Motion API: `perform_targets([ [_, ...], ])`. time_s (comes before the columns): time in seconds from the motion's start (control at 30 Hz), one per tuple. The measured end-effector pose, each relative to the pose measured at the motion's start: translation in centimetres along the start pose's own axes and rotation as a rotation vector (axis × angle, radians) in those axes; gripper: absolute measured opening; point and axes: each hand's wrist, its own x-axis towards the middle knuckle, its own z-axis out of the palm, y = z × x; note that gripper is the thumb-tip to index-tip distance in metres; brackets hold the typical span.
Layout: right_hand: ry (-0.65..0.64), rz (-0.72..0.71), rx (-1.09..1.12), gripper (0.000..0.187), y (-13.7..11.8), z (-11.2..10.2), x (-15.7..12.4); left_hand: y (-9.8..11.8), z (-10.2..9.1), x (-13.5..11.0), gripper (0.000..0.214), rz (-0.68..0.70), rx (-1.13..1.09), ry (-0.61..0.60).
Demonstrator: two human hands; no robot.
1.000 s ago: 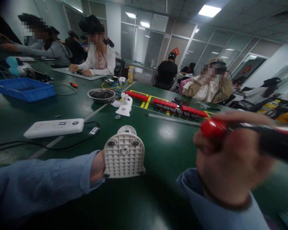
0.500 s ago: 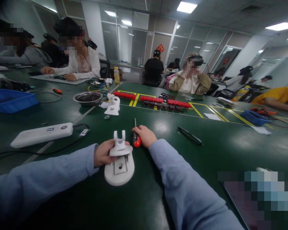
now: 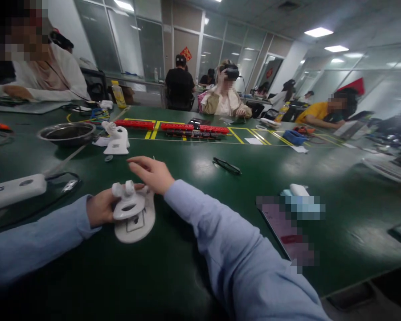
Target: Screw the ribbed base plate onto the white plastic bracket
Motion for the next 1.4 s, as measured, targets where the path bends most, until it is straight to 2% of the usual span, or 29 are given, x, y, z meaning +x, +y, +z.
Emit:
perform_targets([
  [0.03, -0.045, -0.025, 0.261, 0.033, -1.0, 0.6, 0.0, 0.0, -0.1, 0.0, 0.053, 0.038, 0.107, 0.001],
  [0.1, -0.148, -0.017, 0.557, 0.034, -2.5, 1.7, 0.1, -0.1, -0.4, 0.1, 0.046, 0.143, 0.39, -0.01],
  [0.2, -0.193, 0.05, 0.722, 0.04, -3.2, 2.5, 0.4, -0.2, -1.4, 0.3, 0.038, 0.261, 0.699, -0.082],
  [0.3, -0.286, -0.002, 0.804, 0.042, -2.8, 2.4, 0.6, -0.5, -2.4, 0.5, 0.031, 0.296, 0.802, -0.109],
  [0.4, -0.372, -0.04, 0.898, 0.043, -2.7, 2.0, 0.9, -0.8, -2.8, 0.9, 0.029, 0.277, 0.791, -0.101],
  [0.43, -0.36, -0.044, 0.923, 0.044, -2.9, 1.6, 1.0, -0.7, -2.8, 1.0, 0.031, 0.269, 0.778, -0.119],
  [0.5, -0.232, -0.049, 0.949, 0.045, -3.1, 0.2, 1.3, -0.5, -2.7, 1.2, 0.039, 0.263, 0.754, -0.171],
  [0.57, 0.046, -0.059, 0.883, 0.048, -2.8, -2.3, 1.8, -0.1, -2.6, 1.4, 0.053, 0.29, 0.793, -0.188],
  [0.63, 0.24, -0.034, 0.561, 0.045, -1.5, -5.0, 2.4, 0.3, -2.7, 1.5, 0.062, 0.351, 0.941, -0.237],
  [0.67, 0.284, 0.066, 0.303, 0.041, -0.5, -6.2, 2.6, 0.5, -2.8, 1.5, 0.064, 0.381, 1.028, -0.269],
  [0.7, 0.269, 0.238, 0.028, 0.038, 0.8, -7.0, 2.8, 0.6, -2.9, 1.4, 0.067, 0.399, 1.105, -0.286],
  [0.73, 0.19, 0.433, -0.205, 0.038, 2.1, -7.3, 2.8, 0.7, -2.9, 1.3, 0.071, 0.4, 1.157, -0.28],
  [0.77, 0.135, 0.509, -0.269, 0.036, 3.5, -7.3, 2.8, 0.8, -2.9, 1.2, 0.077, 0.382, 1.178, -0.252],
  [0.87, 0.082, 0.605, -0.33, 0.031, 6.5, -5.2, 2.4, 0.8, -2.7, 1.0, 0.091, 0.278, 1.14, -0.152],
  [0.93, 0.099, 0.621, -0.33, 0.03, 7.2, -3.6, 2.1, 0.6, -2.7, 1.0, 0.093, 0.234, 1.083, -0.118],
  [1.0, 0.145, 0.601, -0.299, 0.03, 7.0, -3.0, 2.0, 0.4, -2.9, 1.1, 0.091, 0.215, 1.009, -0.081],
  [1.1, 0.229, 0.527, -0.171, 0.033, 5.6, -3.5, 2.1, 0.3, -3.7, 1.5, 0.087, 0.249, 0.869, -0.05],
  [1.2, 0.271, 0.465, 0.067, 0.036, 3.5, -3.7, 2.3, 1.3, -4.3, 1.8, 0.085, 0.335, 0.746, -0.027],
  [1.33, 0.26, 0.473, 0.394, 0.03, -0.1, -1.6, 1.8, 3.8, -3.6, 2.1, 0.082, 0.444, 0.619, 0.017],
  [1.4, 0.161, 0.5, 0.573, 0.029, -1.8, -0.4, 1.3, 4.8, -2.9, 2.1, 0.082, 0.459, 0.562, 0.047],
])
